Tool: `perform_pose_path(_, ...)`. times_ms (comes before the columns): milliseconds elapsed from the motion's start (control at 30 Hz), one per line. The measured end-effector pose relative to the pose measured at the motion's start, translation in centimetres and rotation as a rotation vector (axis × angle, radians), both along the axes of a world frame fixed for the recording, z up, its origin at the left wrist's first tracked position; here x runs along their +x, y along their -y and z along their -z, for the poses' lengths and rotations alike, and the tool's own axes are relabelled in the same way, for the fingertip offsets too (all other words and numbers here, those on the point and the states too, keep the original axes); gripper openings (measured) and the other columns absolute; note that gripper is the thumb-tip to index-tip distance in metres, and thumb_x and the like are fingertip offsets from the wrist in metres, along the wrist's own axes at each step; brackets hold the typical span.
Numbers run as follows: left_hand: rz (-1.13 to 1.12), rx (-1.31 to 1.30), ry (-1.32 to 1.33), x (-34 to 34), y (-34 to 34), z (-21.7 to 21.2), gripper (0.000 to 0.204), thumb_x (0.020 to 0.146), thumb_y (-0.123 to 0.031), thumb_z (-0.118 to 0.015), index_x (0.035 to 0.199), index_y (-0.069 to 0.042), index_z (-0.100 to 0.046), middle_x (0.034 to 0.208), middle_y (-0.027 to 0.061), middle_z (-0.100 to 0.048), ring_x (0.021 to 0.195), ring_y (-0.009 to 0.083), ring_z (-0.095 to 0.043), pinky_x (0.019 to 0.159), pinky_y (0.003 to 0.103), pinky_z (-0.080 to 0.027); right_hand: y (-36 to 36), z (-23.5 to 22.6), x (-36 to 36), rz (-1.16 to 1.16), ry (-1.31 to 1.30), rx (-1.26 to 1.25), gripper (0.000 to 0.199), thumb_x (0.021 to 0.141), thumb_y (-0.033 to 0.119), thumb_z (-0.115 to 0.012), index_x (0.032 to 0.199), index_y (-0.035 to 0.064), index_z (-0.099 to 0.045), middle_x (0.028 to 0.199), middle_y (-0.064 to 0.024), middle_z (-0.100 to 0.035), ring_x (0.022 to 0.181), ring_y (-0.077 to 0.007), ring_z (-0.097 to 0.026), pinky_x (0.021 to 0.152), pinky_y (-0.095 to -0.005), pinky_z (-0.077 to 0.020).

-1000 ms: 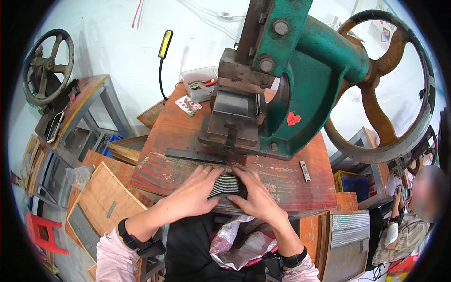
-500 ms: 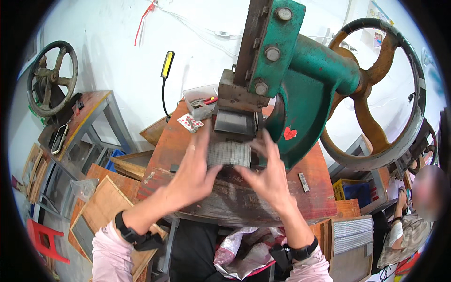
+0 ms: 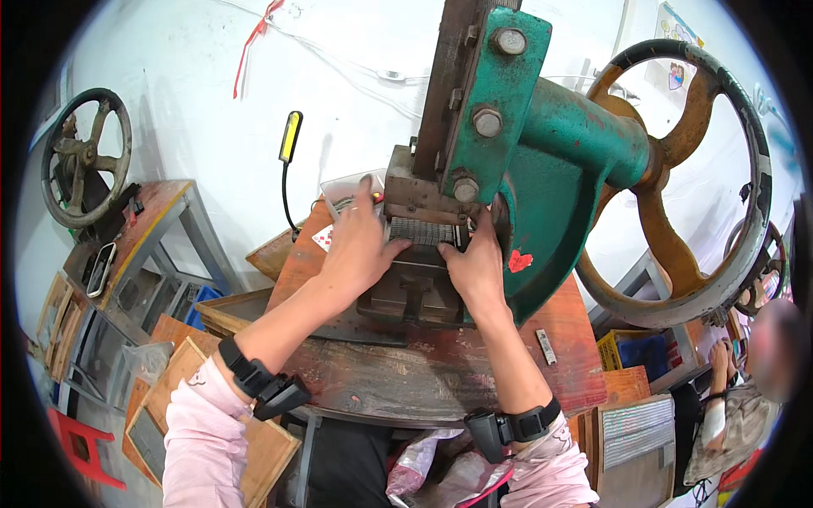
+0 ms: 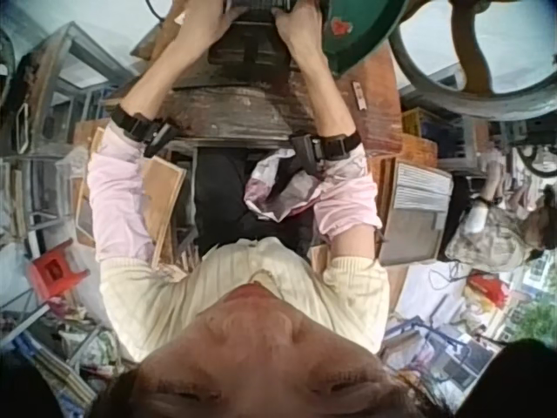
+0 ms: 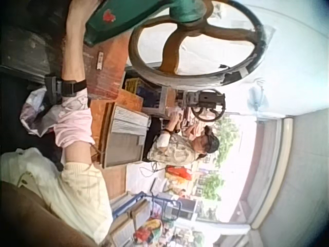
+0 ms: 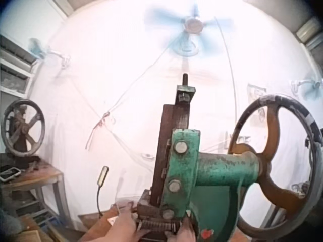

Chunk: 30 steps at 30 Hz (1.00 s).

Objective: Assembling and pressing metal staple strips using a manual machine.

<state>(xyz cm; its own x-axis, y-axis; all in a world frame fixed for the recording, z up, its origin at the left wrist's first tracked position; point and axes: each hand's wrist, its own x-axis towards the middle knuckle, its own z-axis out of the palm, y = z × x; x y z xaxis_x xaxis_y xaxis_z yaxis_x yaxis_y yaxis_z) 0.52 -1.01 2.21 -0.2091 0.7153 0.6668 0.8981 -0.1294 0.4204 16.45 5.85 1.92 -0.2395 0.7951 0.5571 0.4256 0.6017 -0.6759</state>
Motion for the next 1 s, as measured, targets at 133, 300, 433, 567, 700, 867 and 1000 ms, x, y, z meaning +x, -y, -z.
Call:
perform_pose_path(133,0.058,-0.143,0.155,-1.6,3.7,2.1,0.057,0.083,-0.014,-0.065,0.127,0.010,-0.040,0.113,0.0299,-0.055,0.110,0.0463,-0.050,0.092,0.048,-0.042,-0.9,0.8,0.6,-0.016,-0.042,0.032,0.071,0.075,0.006,-0.068,0.136,-0.0068,-0.034,0.129,-0.0270,-0.051,0.122,-0.0395,-0.049,0.102,-0.0413,-0.0388)
perform_pose_path(300,0.273,-0.416,-0.264,-2.8,10.3,7.9,0.039,0.087,-0.023,-0.064,0.117,-0.001,-0.056,0.121,0.0214,-0.055,0.121,0.0376,-0.047,0.099,0.045,-0.038,-0.6,0.4,-0.3,-0.048,-0.075,0.010,0.062,0.076,0.003,-0.064,0.132,-0.0067,-0.038,0.126,-0.0284,-0.051,0.119,-0.0415,-0.049,0.101,-0.0432,-0.0388)
perform_pose_path(433,0.301,-0.253,-0.193,-2.9,12.0,5.8,0.029,0.083,-0.024,-0.068,0.108,-0.009,-0.067,0.107,0.0089,-0.062,0.095,0.0282,-0.060,0.079,0.040,-0.046,-0.1,0.4,0.1,-0.024,-0.090,0.026,0.056,0.076,0.000,-0.060,0.128,-0.0067,-0.041,0.123,-0.0299,-0.051,0.117,-0.0444,-0.047,0.099,-0.0461,-0.0386)
perform_pose_path(567,0.127,0.035,-0.247,-1.6,8.2,0.8,0.027,0.081,-0.026,-0.070,0.104,-0.011,-0.069,0.094,0.0083,-0.064,0.082,0.0270,-0.062,0.071,0.038,-0.047,0.1,0.0,0.8,-0.023,-0.060,0.010,0.055,0.078,0.000,-0.060,0.129,-0.0068,-0.041,0.124,-0.0303,-0.051,0.118,-0.0444,-0.047,0.099,-0.0459,-0.0389)
perform_pose_path(700,0.087,0.005,-0.166,-1.5,3.5,0.4,0.035,0.080,-0.031,-0.071,0.108,-0.010,-0.067,0.095,0.0099,-0.065,0.087,0.0294,-0.062,0.074,0.039,-0.048,2.6,0.5,2.6,-0.043,-0.065,0.012,0.053,0.081,0.005,-0.062,0.129,-0.0065,-0.041,0.122,-0.0282,-0.052,0.116,-0.0422,-0.051,0.098,-0.0442,-0.0407)
perform_pose_path(867,-0.093,-0.347,-0.063,-0.9,1.7,-0.3,0.052,0.083,-0.043,-0.066,0.121,-0.008,-0.060,0.124,0.0187,-0.055,0.114,0.0402,-0.049,0.089,0.059,-0.040,7.5,-3.5,9.7,-0.135,0.211,0.221,0.054,0.083,0.011,-0.066,0.129,-0.0049,-0.044,0.120,-0.0238,-0.054,0.111,-0.0370,-0.055,0.093,-0.0398,-0.0458)
perform_pose_path(1000,-0.084,-0.464,-0.023,-0.4,1.1,-0.2,0.050,0.088,-0.044,-0.059,0.126,-0.011,-0.058,0.139,0.0245,-0.040,0.135,0.0508,-0.019,0.097,0.070,-0.026,9.6,-8.2,14.5,-0.030,0.208,0.334,0.046,0.081,0.004,-0.066,0.124,-0.0025,-0.051,0.117,-0.0208,-0.057,0.109,-0.0315,-0.058,0.093,-0.0373,-0.0460)
